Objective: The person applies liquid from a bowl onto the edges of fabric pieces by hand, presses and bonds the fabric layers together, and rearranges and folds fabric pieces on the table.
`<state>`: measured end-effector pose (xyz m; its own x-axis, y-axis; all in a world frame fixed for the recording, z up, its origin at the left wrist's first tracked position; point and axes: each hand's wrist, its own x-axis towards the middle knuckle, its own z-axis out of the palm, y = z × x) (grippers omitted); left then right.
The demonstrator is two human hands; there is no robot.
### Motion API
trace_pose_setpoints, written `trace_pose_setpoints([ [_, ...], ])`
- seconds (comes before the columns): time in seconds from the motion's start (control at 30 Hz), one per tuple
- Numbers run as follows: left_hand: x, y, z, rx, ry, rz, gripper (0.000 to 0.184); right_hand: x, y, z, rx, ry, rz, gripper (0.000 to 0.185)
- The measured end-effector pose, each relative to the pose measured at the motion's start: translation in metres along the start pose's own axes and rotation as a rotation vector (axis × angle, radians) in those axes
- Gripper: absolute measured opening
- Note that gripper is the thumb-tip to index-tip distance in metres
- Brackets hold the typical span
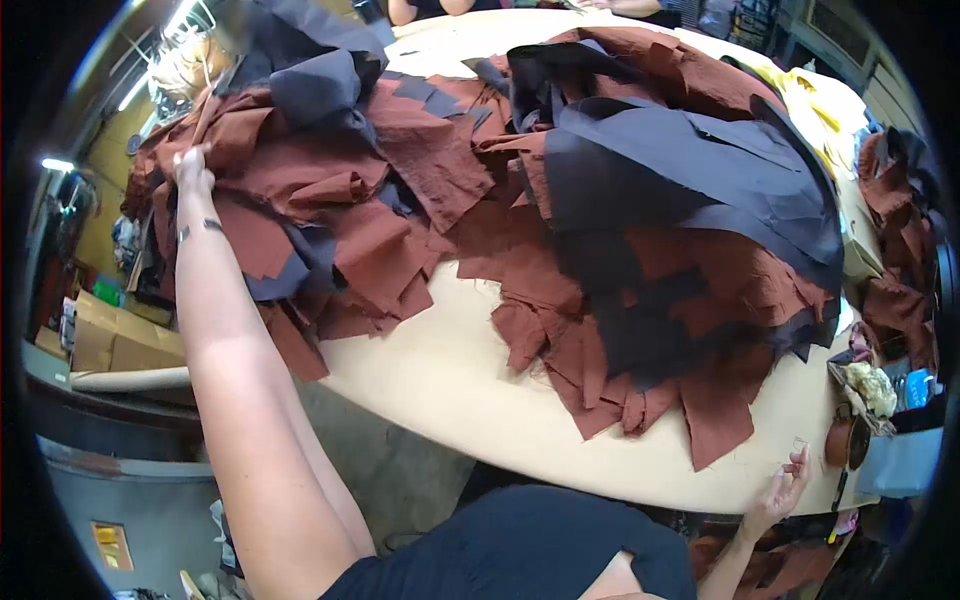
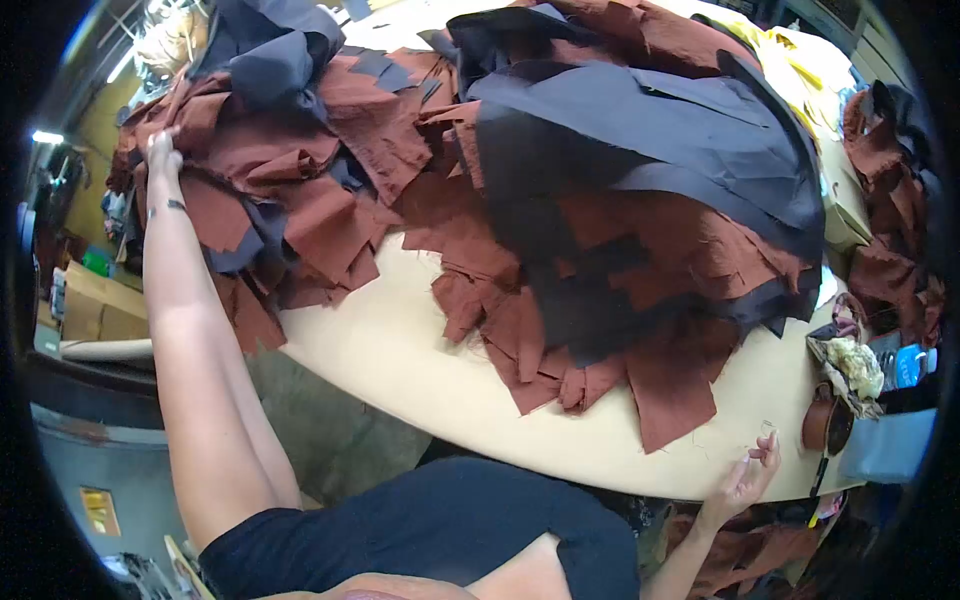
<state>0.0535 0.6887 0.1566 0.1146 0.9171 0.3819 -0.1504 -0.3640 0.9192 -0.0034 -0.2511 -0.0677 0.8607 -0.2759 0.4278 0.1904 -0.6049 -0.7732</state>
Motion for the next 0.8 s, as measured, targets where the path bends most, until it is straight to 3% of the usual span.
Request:
trace_pose_setpoints([
  [0.03,-0.001,-0.016,-0.004,0.088,0.084,0.101,0.079,0.0,0.0,-0.001,-0.008,-0.004,-0.032,0.052],
  [0.1,-0.01,-0.022,-0.012,0.059,0.046,0.076,0.089,0.001,0.0,0.001,-0.036,-0.009,-0.082,0.05],
  [0.17,-0.042,-0.012,-0.005,-0.142,-0.085,0.085,0.084,0.001,-0.006,0.002,-0.066,-0.006,-0.046,0.049],
  [0.3,0.064,-0.056,-0.023,0.185,-0.188,0.124,0.065,0.001,-0.003,0.006,-0.037,0.032,-0.043,0.051],
  [0.37,0.004,-0.005,0.003,1.057,0.212,0.801,0.055,0.001,-0.007,0.003,-0.029,0.031,-0.05,0.052],
  [0.4,-0.069,0.037,0.034,1.071,0.232,0.946,0.043,0.001,-0.009,0.004,-0.029,0.019,-0.055,0.053],
  [0.43,-0.1,0.058,0.06,0.712,-0.229,0.814,0.041,0.001,-0.011,0.004,-0.027,0.006,-0.057,0.053],
  [0.47,-0.143,0.066,0.094,0.605,-0.375,0.945,0.038,0.002,-0.011,0.005,-0.033,0.013,-0.087,0.053],
  [0.5,-0.198,0.078,0.128,0.548,-0.477,1.208,0.038,0.002,-0.011,0.004,-0.029,-0.001,-0.078,0.052],
  [0.57,-0.346,0.117,0.171,0.387,-0.876,0.919,0.039,0.003,-0.012,0.003,-0.014,-0.03,-0.062,0.052],
  [0.63,-0.445,0.137,0.201,0.343,-1.193,1.056,0.048,0.004,-0.015,0.004,-0.016,-0.025,-0.071,0.05],
  [0.67,-0.471,0.127,0.223,0.362,-1.227,1.174,0.055,0.004,-0.016,0.003,-0.027,-0.028,-0.065,0.05],
  [0.73,-0.507,0.122,0.27,0.416,-1.393,1.079,0.064,0.003,-0.017,0.003,-0.034,-0.026,-0.054,0.05],
  [0.8,-0.531,0.117,0.311,0.515,-1.3,1.006,0.067,0.003,-0.018,0.003,-0.029,-0.011,-0.043,0.049],
])
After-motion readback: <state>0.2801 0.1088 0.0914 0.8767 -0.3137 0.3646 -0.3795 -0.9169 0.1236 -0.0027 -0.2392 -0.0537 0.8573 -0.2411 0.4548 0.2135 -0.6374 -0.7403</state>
